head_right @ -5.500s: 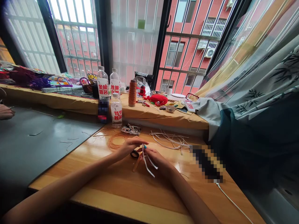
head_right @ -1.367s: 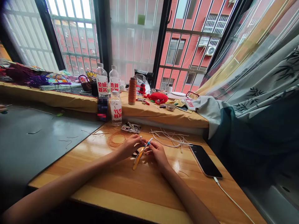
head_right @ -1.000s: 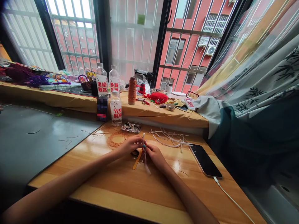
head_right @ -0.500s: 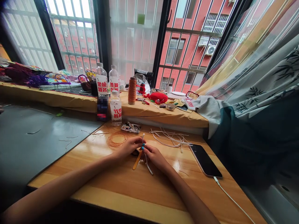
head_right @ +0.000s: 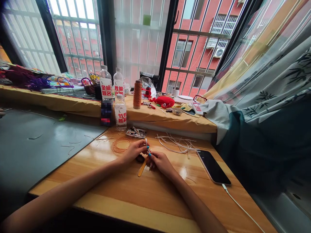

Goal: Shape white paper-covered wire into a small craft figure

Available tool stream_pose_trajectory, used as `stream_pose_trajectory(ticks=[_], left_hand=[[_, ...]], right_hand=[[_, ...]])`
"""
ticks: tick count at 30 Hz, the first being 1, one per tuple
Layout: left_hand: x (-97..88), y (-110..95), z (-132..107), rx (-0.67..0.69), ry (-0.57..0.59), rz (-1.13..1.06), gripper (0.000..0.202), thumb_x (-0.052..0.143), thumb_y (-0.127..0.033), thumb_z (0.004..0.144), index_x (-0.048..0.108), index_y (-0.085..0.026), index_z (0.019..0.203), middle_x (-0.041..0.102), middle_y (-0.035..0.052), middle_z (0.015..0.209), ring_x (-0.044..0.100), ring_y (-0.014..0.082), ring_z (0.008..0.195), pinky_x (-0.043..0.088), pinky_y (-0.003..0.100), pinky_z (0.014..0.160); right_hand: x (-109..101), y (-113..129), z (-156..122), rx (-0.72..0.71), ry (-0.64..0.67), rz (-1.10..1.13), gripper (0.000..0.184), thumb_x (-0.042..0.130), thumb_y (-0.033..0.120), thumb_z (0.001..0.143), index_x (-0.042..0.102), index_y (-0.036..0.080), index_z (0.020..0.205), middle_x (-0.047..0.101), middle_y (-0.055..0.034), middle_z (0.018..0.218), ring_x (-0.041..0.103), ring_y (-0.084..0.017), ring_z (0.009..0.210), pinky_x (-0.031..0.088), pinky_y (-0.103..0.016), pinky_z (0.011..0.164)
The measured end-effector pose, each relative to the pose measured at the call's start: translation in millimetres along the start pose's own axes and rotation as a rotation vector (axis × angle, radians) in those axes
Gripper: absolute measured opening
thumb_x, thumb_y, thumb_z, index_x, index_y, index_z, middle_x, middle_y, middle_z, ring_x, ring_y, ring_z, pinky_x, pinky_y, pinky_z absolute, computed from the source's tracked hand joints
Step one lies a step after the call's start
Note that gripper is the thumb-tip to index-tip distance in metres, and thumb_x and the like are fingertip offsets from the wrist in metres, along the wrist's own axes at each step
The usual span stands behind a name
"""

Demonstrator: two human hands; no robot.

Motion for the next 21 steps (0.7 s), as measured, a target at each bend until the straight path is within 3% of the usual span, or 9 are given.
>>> stream_pose_trajectory(ticks=[6, 10, 15, 17, 21], left_hand=[[1.4, 1.2, 2.5, 0.002, 0.056, -0.058, 0.018, 0.053, -0.027, 0.070, 0.056, -0.013, 0.081, 0.058, 0.0000, 0.065, 0.053, 0.0108, 0.063, 0.041, 0.021, 0.061], [1.0, -1.9, 3.2, -0.005, 0.099, -0.038, 0.018, 0.055, -0.027, 0.068, 0.060, -0.012, 0.075, 0.057, 0.0002, 0.064, 0.051, 0.0107, 0.062, 0.039, 0.021, 0.060], [-4.0, -5.9, 4.0, 0.045, 0.051, 0.031, 0.017, 0.052, -0.027, 0.070, 0.060, -0.012, 0.070, 0.055, -0.0001, 0.061, 0.049, 0.0103, 0.060, 0.037, 0.020, 0.057], [-4.2, -6.3, 4.3, 0.072, 0.035, 0.060, 0.017, 0.052, -0.028, 0.071, 0.060, -0.013, 0.070, 0.055, -0.0001, 0.063, 0.049, 0.0102, 0.060, 0.038, 0.020, 0.057], [-2.3, -6.2, 4.4, 0.094, -0.012, 0.074, 0.020, 0.051, -0.028, 0.073, 0.053, -0.014, 0.088, 0.055, -0.0006, 0.066, 0.051, 0.0103, 0.062, 0.040, 0.021, 0.058]], right_hand=[[-1.7, -3.9, 2.8, 0.019, 0.061, 0.082, 0.035, 0.054, 0.050, 0.066, 0.053, 0.015, 0.063, 0.052, 0.0030, 0.053, 0.045, -0.006, 0.038, 0.033, -0.018, 0.038], [-2.1, -4.5, 2.5, 0.043, 0.101, 0.118, 0.033, 0.056, 0.047, 0.066, 0.059, 0.015, 0.072, 0.055, 0.0013, 0.057, 0.048, -0.008, 0.045, 0.038, -0.020, 0.046], [-6.4, 20.5, -3.4, -0.138, -0.092, -0.139, 0.021, 0.057, 0.036, 0.068, 0.066, 0.021, 0.080, 0.062, -0.0030, 0.079, 0.055, -0.016, 0.069, 0.042, -0.026, 0.061], [-7.9, 29.5, -6.9, -0.156, -0.176, -0.189, 0.019, 0.057, 0.034, 0.067, 0.067, 0.021, 0.078, 0.062, -0.0029, 0.080, 0.055, -0.015, 0.064, 0.043, -0.027, 0.060], [-6.1, 30.8, -9.1, -0.079, -0.146, 0.003, 0.021, 0.059, 0.033, 0.066, 0.066, 0.017, 0.079, 0.061, -0.0020, 0.071, 0.055, -0.012, 0.057, 0.044, -0.027, 0.059]])
Point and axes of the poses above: each hand's wrist, its own z-axis towards the middle knuckle, its own x-axis out of the palm, y = z × x, the point moved 5 cm from there along z, towards the middle knuckle
